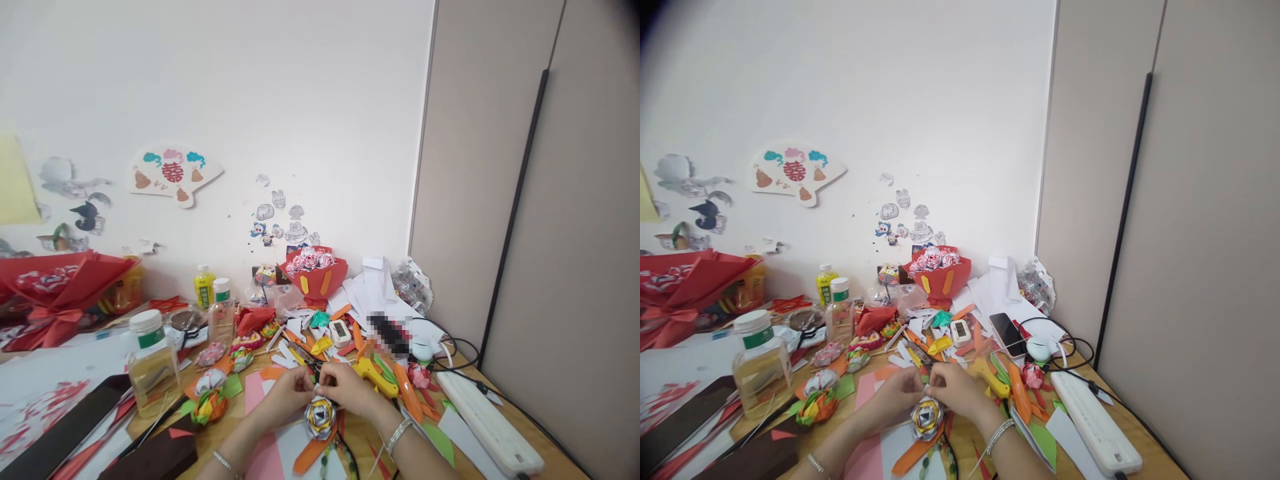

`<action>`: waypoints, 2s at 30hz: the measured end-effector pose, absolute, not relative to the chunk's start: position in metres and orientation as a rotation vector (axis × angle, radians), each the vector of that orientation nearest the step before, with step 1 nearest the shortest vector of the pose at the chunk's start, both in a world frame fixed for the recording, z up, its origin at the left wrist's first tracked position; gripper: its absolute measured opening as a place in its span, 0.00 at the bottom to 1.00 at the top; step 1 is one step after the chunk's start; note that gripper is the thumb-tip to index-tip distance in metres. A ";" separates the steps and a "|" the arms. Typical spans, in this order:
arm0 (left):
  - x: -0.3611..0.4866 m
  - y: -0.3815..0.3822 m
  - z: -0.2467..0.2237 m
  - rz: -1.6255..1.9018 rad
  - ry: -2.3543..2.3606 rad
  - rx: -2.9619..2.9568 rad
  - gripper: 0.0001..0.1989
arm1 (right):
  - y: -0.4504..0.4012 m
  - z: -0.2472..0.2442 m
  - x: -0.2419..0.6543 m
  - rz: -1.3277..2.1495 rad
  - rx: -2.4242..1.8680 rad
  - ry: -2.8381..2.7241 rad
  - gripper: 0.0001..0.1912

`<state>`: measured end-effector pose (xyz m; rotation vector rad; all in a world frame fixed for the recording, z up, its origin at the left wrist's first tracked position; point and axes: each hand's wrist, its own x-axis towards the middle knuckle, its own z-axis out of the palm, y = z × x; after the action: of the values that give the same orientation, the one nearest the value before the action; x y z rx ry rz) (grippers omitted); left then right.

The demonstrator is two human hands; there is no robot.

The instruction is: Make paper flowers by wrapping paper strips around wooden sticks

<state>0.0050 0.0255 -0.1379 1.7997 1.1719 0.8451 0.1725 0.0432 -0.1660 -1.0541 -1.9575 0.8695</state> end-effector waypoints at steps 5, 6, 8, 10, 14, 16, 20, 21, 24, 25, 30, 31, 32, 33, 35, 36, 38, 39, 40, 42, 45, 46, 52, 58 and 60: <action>0.006 0.023 -0.132 0.847 1.214 1.829 0.04 | 0.045 -0.167 0.176 1.049 -1.025 -1.869 0.03; 0.005 0.022 -0.130 0.822 1.206 1.824 0.04 | 0.044 -0.166 0.176 1.073 -1.017 -1.854 0.04; 0.003 0.020 -0.128 0.746 1.179 1.814 0.06 | 0.041 -0.164 0.176 1.079 -1.000 -1.856 0.03; 0.001 0.020 -0.127 0.686 1.156 1.817 0.07 | 0.039 -0.161 0.175 1.051 -0.998 -1.884 0.03; 0.000 0.021 -0.131 0.679 1.154 1.849 0.06 | 0.036 -0.159 0.173 0.974 -1.029 -1.954 0.02; 0.001 0.022 -0.134 0.691 1.160 1.859 0.04 | 0.036 -0.159 0.173 0.914 -1.036 -1.993 0.02; 0.002 0.023 -0.135 0.723 1.176 1.869 0.03 | 0.034 -0.157 0.172 0.801 -1.018 -2.067 0.04; 0.002 0.023 -0.134 0.730 1.178 1.871 0.03 | 0.033 -0.156 0.172 0.787 -1.013 -2.069 0.04; -0.003 0.023 -0.125 0.754 1.141 1.863 0.06 | 0.035 -0.153 0.172 0.783 -1.023 -1.955 0.03; -0.004 0.022 -0.122 0.763 1.095 1.847 0.09 | 0.037 -0.152 0.172 0.794 -1.029 -1.867 0.03; 0.001 0.015 -0.128 0.855 0.816 1.737 0.34 | 0.048 -0.153 0.169 0.889 -1.029 -1.379 0.08; 0.005 0.014 -0.132 0.823 0.835 1.754 0.39 | 0.048 -0.154 0.168 0.920 -1.027 -1.325 0.09; 0.010 0.014 -0.136 0.844 0.883 1.755 0.41 | 0.048 -0.154 0.166 0.960 -1.022 -1.289 0.10; 0.014 0.013 -0.140 0.892 0.917 1.759 0.41 | 0.047 -0.153 0.165 1.003 -1.013 -1.273 0.11; 0.020 0.014 -0.143 1.020 0.977 1.795 0.36 | 0.044 -0.151 0.163 1.085 -0.985 -1.286 0.12; 0.021 0.015 -0.143 1.057 1.008 1.814 0.32 | 0.042 -0.149 0.163 1.116 -0.971 -1.305 0.11; 0.021 0.017 -0.140 1.081 1.050 1.859 0.23 | 0.041 -0.147 0.164 1.146 -0.945 -1.352 0.11; 0.020 0.019 -0.139 1.075 1.054 1.877 0.19 | 0.041 -0.147 0.166 1.142 -0.934 -1.383 0.11; 0.019 0.020 -0.139 1.071 1.051 1.889 0.18 | 0.042 -0.148 0.167 1.125 -0.928 -1.416 0.10; 0.017 0.021 -0.141 1.077 1.043 1.887 0.20 | 0.046 -0.152 0.169 1.069 -0.943 -1.466 0.10; 0.016 0.021 -0.147 1.113 1.080 1.884 0.32 | 0.052 -0.160 0.168 0.975 -1.024 -1.465 0.09; 0.016 0.020 -0.149 1.119 1.107 1.891 0.35 | 0.053 -0.161 0.167 0.947 -1.045 -1.451 0.08; 0.016 0.019 -0.154 1.096 1.209 1.901 0.36 | 0.046 -0.165 0.156 0.705 -1.118 -1.433 0.04; 0.015 0.023 -0.151 1.141 1.230 1.942 0.24 | 0.036 -0.165 0.151 0.586 -1.165 -1.532 0.07; 0.014 0.023 -0.150 1.167 1.218 1.923 0.22 | 0.035 -0.162 0.151 0.619 -1.104 -1.533 0.08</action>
<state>0.0136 0.0227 -0.1497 1.9232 1.2178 1.1670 0.1507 0.0345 -0.1623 -1.1035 -1.5333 0.6188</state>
